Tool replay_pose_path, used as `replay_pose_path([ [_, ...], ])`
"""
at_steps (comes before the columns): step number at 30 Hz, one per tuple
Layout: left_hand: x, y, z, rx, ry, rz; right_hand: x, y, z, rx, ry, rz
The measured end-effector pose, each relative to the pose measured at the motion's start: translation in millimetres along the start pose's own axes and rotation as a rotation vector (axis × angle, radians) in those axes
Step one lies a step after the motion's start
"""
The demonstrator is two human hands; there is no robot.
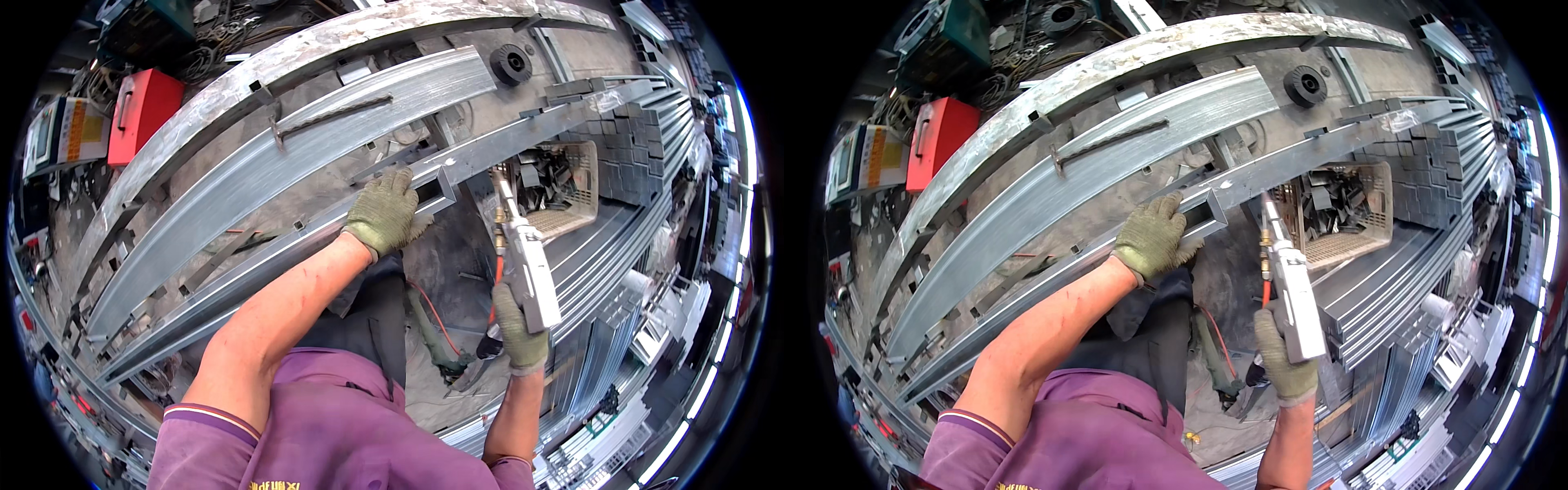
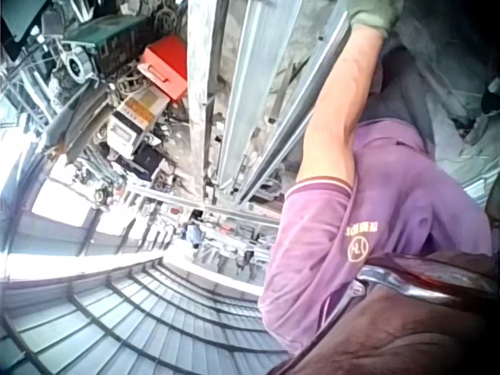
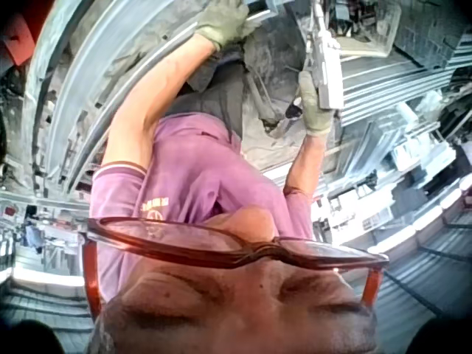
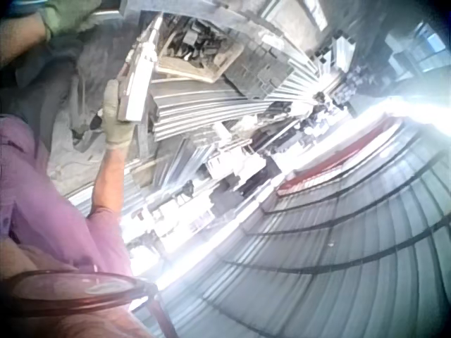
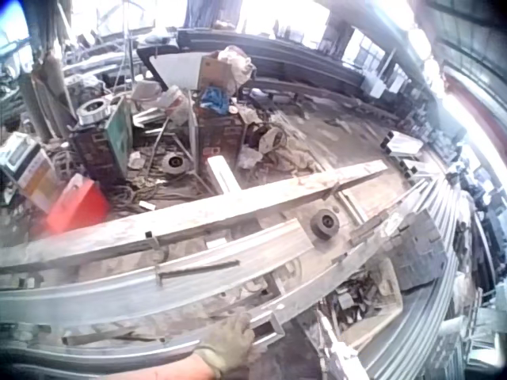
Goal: The person welds metal frame components using a handheld welding torch. They position metal bars, apply welds at joints, and reposition pieces to continue welding along the frame structure.
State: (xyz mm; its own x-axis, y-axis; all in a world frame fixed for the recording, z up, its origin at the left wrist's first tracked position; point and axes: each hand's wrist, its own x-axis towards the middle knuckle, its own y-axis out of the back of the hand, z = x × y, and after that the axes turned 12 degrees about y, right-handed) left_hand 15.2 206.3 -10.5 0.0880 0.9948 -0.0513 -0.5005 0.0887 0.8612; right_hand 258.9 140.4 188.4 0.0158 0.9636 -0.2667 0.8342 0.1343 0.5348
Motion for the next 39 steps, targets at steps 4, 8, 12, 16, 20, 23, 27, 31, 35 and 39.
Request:
replay_pose_path([
  [4, -8, 4, 2, 0.048, -0.011, -0.056, 13, -16, 23, 0.056, 0.114, -0.157],
  [8, -5, 4, 1, 0.04, 0.012, 0.005, 5, -32, 49, -0.048, 0.289, -0.195],
  [12, -5, 4, 1, 0.033, 0.004, 0.02, 15, -37, 52, -0.042, 0.404, -0.172],
  [16, -4, 3, 3, 0.028, 0.007, 0.017, 16, -39, 63, -0.05, 0.34, -0.195],
  [20, -4, 1, 3, 0.018, 0.018, -0.008, 12, -43, 61, -0.051, 0.273, -0.205],
  [23, -4, 0, 1, 0.029, 0.009, 0.003, 10, -49, 54, -0.005, 0.261, -0.151],
  [27, -5, 0, 1, 0.037, 0.003, 0.01, 14, -53, 52, -0.003, 0.311, -0.133],
  [31, -4, 3, 2, 0.037, 0.017, -0.016, 14, -56, 49, 0.014, 0.272, -0.119],
  [35, -5, 1, 1, 0.038, 0.003, -0.002, 13, -56, 54, -0.024, 0.283, -0.138],
  [39, -5, 1, 0, 0.044, -0.01, 0.019, 14, -58, 50, -0.031, 0.303, -0.135],
])
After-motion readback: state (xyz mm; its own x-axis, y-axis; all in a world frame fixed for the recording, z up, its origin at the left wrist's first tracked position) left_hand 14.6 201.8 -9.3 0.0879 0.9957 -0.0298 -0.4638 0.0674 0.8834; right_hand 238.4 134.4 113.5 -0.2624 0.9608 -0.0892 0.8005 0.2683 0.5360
